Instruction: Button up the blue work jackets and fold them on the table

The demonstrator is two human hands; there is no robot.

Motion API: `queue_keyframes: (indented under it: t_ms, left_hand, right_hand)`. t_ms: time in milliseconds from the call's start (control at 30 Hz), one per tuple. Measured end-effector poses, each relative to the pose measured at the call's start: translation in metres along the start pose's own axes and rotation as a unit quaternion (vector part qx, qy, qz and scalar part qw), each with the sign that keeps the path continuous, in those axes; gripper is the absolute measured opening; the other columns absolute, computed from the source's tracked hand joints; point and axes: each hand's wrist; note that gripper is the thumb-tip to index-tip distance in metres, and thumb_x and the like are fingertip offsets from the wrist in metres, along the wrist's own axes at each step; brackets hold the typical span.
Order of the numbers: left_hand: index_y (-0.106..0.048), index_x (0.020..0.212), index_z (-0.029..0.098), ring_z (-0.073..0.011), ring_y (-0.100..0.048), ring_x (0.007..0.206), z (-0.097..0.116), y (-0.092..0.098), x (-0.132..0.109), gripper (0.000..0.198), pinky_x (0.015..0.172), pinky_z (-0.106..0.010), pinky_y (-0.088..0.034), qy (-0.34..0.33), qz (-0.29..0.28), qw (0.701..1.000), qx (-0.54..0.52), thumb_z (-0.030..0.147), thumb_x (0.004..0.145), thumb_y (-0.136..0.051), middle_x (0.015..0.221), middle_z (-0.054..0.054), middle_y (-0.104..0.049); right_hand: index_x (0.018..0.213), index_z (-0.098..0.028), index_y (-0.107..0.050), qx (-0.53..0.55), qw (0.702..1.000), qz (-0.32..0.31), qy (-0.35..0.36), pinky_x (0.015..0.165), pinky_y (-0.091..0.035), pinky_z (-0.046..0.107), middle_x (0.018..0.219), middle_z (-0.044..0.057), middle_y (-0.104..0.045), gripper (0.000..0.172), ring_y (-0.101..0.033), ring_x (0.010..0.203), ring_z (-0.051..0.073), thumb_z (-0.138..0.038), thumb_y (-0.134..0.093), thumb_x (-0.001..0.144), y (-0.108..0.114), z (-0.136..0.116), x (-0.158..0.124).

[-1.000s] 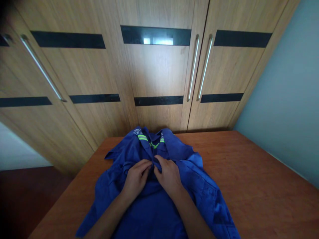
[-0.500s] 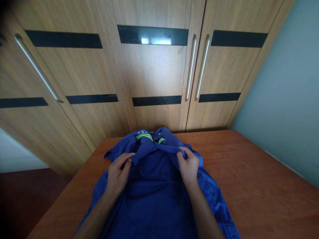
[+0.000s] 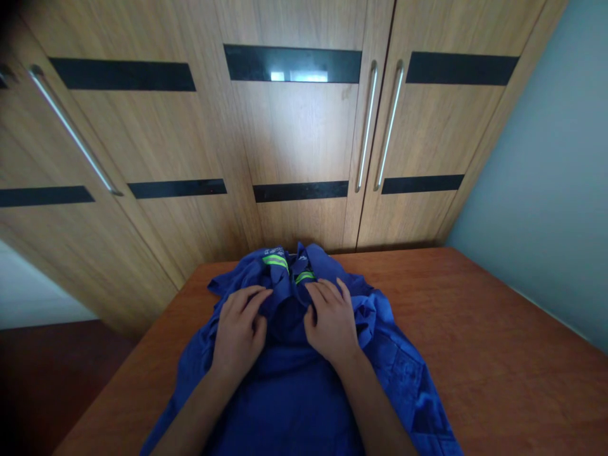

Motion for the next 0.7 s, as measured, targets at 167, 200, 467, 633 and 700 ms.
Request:
queue_keyframes:
  t_ms: [167, 200, 467, 633, 700]
  left_hand:
    - [-0.052, 0.127, 0.019, -0.0245, -0.037, 0.132, 0.019, -0.009, -0.004, 0.047, 0.109, -0.045, -0.033, -0.078, -0.016, 0.996, -0.045, 0.005, 0.082, -0.046, 0.137, -0.008, -0.051]
    - [-0.052, 0.127, 0.019, -0.0242, -0.035, 0.133, 0.02, -0.012, -0.004, 0.046, 0.11, -0.045, -0.033, -0.084, -0.025, 0.995, -0.049, 0.006, 0.084, -0.046, 0.139, -0.008, -0.05]
    - [-0.046, 0.134, 0.024, -0.0258, -0.04, 0.132, 0.019, -0.012, -0.002, 0.044, 0.101, -0.046, -0.04, -0.094, -0.063, 0.992, -0.056, 0.017, 0.091, -0.045, 0.14, -0.006, -0.052]
    - [-0.045, 0.135, 0.023, -0.0239, -0.054, 0.119, 0.016, -0.016, -0.002, 0.042, 0.092, -0.038, -0.046, -0.032, -0.074, 0.996, -0.035, 0.022, 0.092, -0.045, 0.139, -0.008, -0.052]
    - [-0.049, 0.13, 0.023, -0.0224, -0.062, 0.106, 0.013, -0.02, -0.003, 0.039, 0.086, -0.035, -0.048, -0.011, -0.083, 0.996, -0.021, 0.018, 0.092, -0.044, 0.13, -0.007, -0.059]
  right_hand:
    - [0.112, -0.021, -0.061, 0.033, 0.999, -0.034, 0.025, 0.106, -0.033, 0.048, 0.113, 0.008, -0.067, 0.029, -0.058, 0.109, 0.023, -0.022, -0.056, 0.084, -0.008, -0.01, 0.003]
    - [0.111, -0.022, -0.062, 0.039, 0.998, -0.039, 0.03, 0.105, -0.034, 0.048, 0.114, 0.008, -0.067, 0.028, -0.057, 0.11, 0.023, -0.021, -0.057, 0.084, -0.009, -0.009, 0.003]
    - [0.1, -0.021, -0.062, 0.203, 0.977, -0.017, -0.062, 0.082, -0.05, 0.032, 0.096, 0.004, -0.07, 0.03, -0.065, 0.089, 0.019, -0.008, -0.044, 0.08, -0.018, -0.009, -0.002]
    - [0.083, -0.021, -0.056, 0.281, 0.951, 0.023, -0.129, 0.071, -0.048, 0.026, 0.077, 0.0, -0.063, 0.015, -0.061, 0.074, 0.016, -0.013, -0.043, 0.08, -0.013, -0.013, 0.0]
    - [0.089, -0.02, -0.055, 0.295, 0.946, 0.018, -0.132, 0.072, -0.047, 0.026, 0.08, 0.001, -0.063, 0.017, -0.061, 0.076, 0.016, -0.014, -0.039, 0.083, -0.01, -0.015, 0.0]
Point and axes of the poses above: each hand's wrist, its own x-axis towards the middle knuckle, its own y-axis out of the back of the hand, z = x × y
